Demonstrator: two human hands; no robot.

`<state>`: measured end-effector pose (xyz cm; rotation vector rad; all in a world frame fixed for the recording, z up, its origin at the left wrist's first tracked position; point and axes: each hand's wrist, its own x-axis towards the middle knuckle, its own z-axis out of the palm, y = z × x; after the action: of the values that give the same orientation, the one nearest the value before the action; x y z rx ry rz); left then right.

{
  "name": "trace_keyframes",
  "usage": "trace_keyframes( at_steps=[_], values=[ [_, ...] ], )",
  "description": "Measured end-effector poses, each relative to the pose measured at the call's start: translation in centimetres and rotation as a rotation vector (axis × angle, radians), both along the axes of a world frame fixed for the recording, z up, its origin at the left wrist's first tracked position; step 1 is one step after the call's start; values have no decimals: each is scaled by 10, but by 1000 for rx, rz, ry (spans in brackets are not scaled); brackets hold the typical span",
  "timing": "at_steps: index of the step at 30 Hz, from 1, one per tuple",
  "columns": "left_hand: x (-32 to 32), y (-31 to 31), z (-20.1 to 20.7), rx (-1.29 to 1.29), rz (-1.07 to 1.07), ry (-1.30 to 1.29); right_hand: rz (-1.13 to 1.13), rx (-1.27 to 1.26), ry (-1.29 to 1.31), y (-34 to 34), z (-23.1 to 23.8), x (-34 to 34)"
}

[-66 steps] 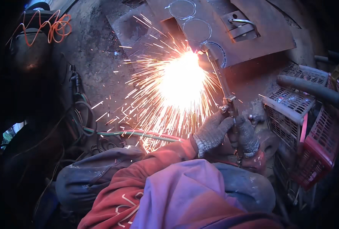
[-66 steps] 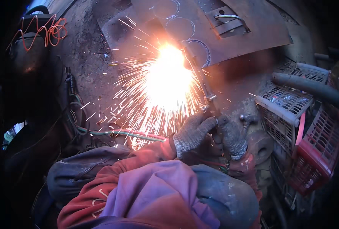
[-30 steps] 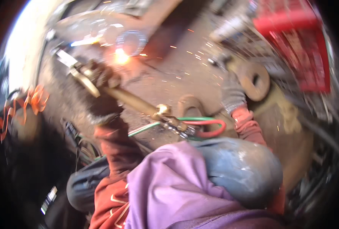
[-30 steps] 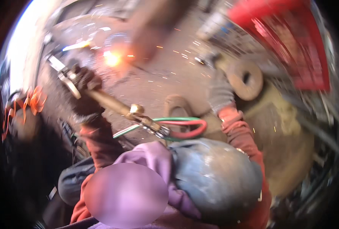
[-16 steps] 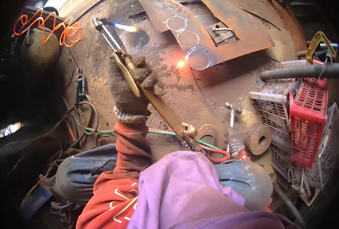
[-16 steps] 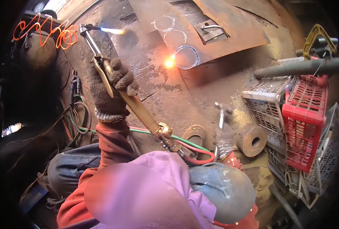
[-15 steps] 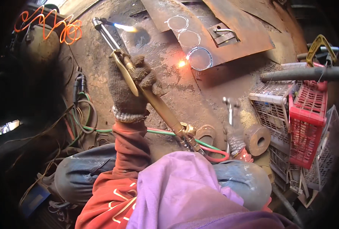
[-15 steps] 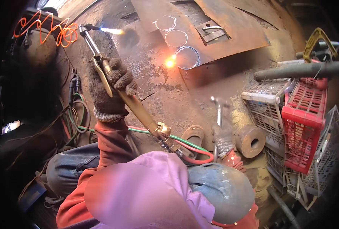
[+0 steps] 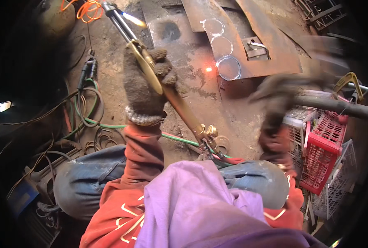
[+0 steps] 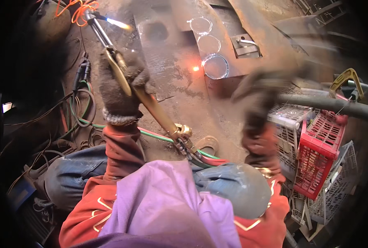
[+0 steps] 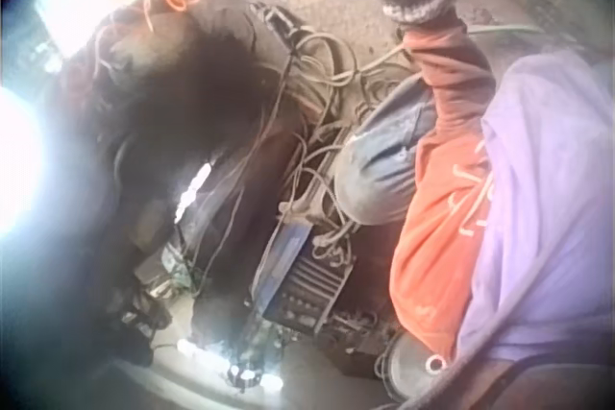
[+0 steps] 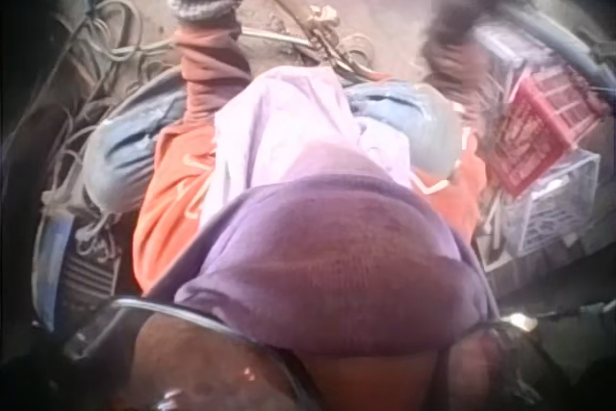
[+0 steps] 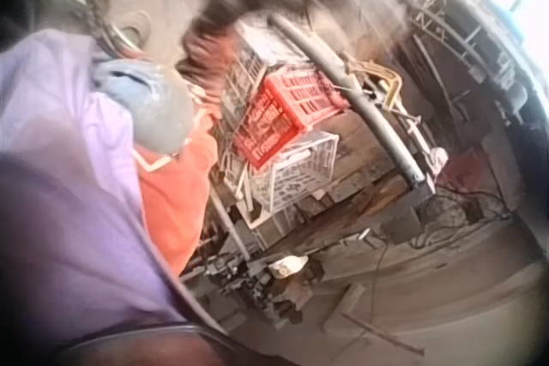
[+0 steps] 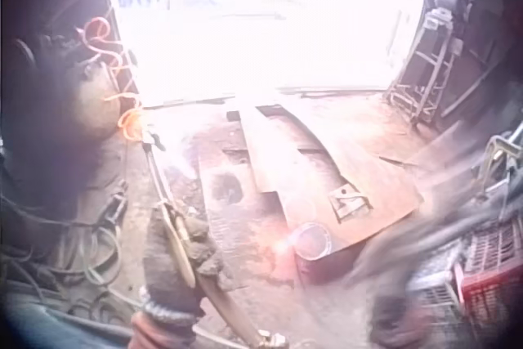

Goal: The person cuts several circles out of a metal sheet using a torch and then uses a hammer to knock one of the cut pieces out of the sheet.

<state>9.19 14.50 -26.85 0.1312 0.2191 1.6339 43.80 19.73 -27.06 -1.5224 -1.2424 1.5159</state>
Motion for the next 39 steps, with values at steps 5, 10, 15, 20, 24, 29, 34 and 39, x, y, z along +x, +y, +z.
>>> trace_keyframes(
  at_steps=[5, 10, 15, 20, 24, 29, 34, 39],
  values=[
    [2, 9, -5, 53, -111, 54, 178, 379, -757, -81, -145, 10],
    [1, 5, -17, 81, -129, -38, -269, -382, -263, -121, -103, -1],
    [28, 5, 10, -95, -99, 19, -249, -644, -321, -176, -114, 57],
    [70, 18, 41, -223, -168, 324, -141, -664, -555, -227, -118, 96],
    [118, 20, 51, -147, -172, 482, 107, -495, -994, -245, -105, 120],
    [68, 38, 59, -71, -190, 254, 428, 245, -931, -150, -86, 24],
    [-6, 60, -1, -76, -58, 218, 761, 400, -1051, -35, -92, -90],
    [-19, 61, 18, -28, -134, 236, 640, 350, -933, -16, -103, -94]
  ],
)
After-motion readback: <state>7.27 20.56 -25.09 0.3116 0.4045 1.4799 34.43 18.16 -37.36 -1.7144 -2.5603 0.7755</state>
